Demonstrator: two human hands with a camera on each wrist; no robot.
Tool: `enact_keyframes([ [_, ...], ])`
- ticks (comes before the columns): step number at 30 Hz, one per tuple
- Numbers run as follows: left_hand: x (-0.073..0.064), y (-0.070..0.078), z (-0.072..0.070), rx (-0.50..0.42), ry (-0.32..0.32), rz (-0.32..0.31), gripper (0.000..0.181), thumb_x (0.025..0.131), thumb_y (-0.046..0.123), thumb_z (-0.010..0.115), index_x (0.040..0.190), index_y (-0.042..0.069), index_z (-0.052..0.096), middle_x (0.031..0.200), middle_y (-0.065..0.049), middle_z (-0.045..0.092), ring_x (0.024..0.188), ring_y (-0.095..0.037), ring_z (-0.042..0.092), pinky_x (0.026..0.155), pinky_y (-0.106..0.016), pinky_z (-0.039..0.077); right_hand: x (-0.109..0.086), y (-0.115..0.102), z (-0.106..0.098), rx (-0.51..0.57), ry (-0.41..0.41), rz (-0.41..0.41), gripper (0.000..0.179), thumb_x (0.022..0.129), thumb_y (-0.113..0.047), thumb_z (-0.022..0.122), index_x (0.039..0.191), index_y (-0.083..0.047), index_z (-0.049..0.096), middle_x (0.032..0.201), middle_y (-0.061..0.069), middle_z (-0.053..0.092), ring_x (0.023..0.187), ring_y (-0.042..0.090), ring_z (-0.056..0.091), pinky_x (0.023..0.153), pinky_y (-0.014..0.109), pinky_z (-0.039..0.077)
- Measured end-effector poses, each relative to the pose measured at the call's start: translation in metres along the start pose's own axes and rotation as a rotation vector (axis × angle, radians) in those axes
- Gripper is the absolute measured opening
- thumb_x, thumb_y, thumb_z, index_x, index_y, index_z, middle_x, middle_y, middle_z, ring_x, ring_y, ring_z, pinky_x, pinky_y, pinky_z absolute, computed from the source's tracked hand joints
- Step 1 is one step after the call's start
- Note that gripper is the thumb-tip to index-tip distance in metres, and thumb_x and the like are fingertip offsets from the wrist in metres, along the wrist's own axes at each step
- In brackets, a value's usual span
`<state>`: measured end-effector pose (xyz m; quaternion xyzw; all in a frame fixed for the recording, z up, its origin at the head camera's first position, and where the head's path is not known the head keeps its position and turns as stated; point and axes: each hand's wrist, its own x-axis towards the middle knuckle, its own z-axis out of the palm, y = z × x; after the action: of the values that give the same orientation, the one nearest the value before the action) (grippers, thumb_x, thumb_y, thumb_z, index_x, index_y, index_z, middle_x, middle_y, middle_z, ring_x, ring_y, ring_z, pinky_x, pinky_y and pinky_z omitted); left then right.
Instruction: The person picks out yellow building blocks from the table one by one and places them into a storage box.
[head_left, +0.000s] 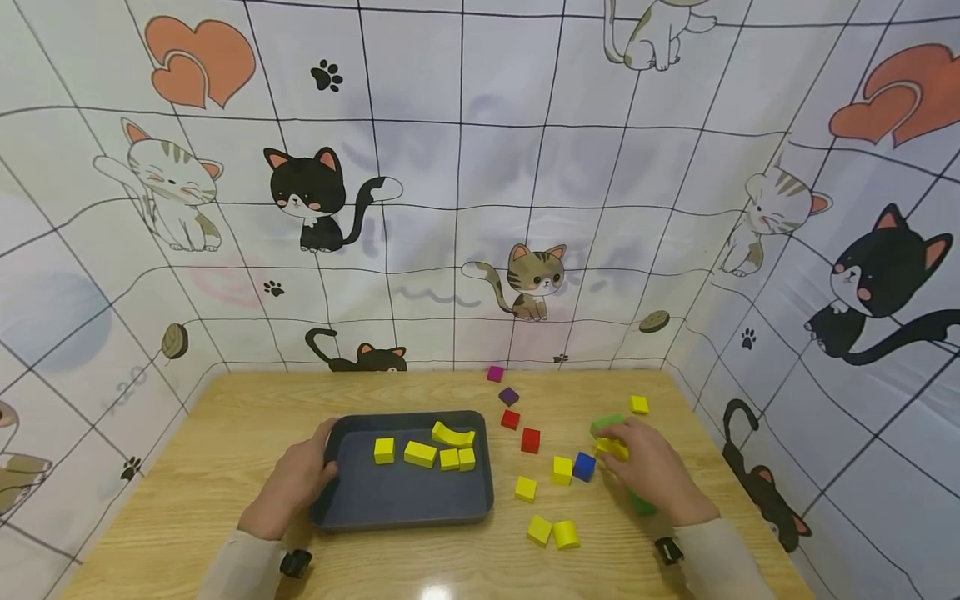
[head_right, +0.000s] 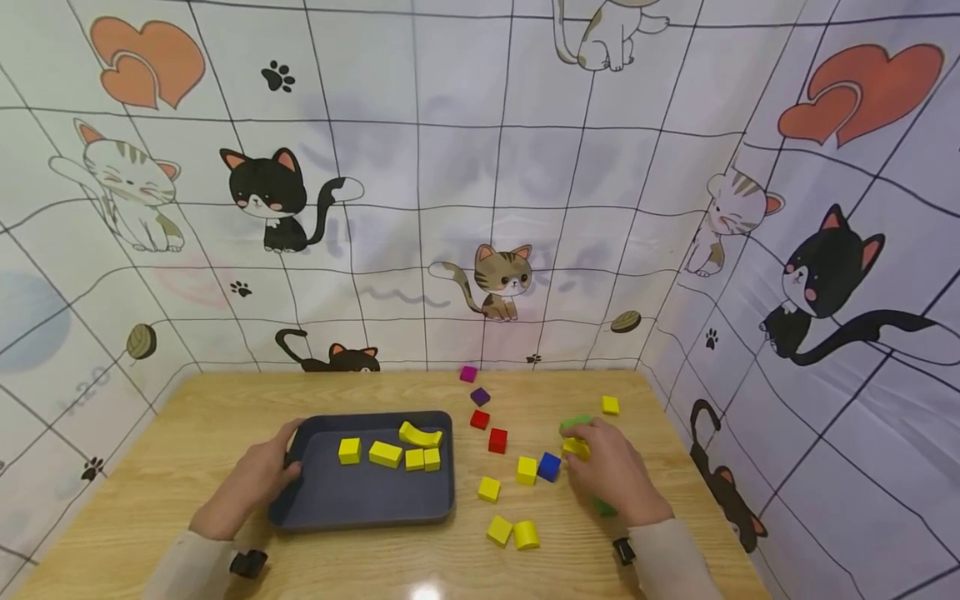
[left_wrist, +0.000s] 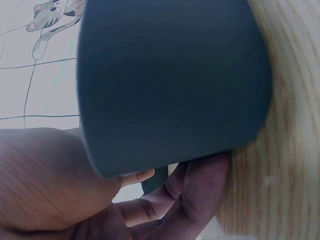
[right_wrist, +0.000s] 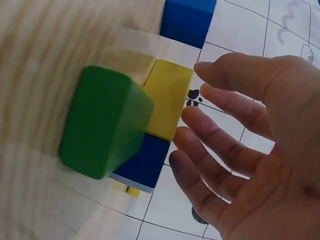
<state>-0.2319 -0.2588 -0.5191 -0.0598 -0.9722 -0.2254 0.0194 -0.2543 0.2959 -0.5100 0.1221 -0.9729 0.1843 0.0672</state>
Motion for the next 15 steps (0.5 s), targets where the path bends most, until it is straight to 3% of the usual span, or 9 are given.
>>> enact_keyframes([
  [15, 0.0001, -0.0012, -0.0002, 0.003, 0.003, 0.003, 0.074, 0.103, -0.002, 0.078, 0.167, -0.012, 0.042, 0.097, -0.023, 0.078, 0.076, -0.026, 0.066, 0.072, -0.048, 0.059, 0.0028, 0.0014, 0.0093, 0.002, 0.005, 0.032, 0.035, 0.099, -0.011, 0.092, 0.133, -0.011, 0.085, 0.126, 0.013, 0.076, 0.112, 0.030, 0.075, 0.100, 0.061, 0.066],
])
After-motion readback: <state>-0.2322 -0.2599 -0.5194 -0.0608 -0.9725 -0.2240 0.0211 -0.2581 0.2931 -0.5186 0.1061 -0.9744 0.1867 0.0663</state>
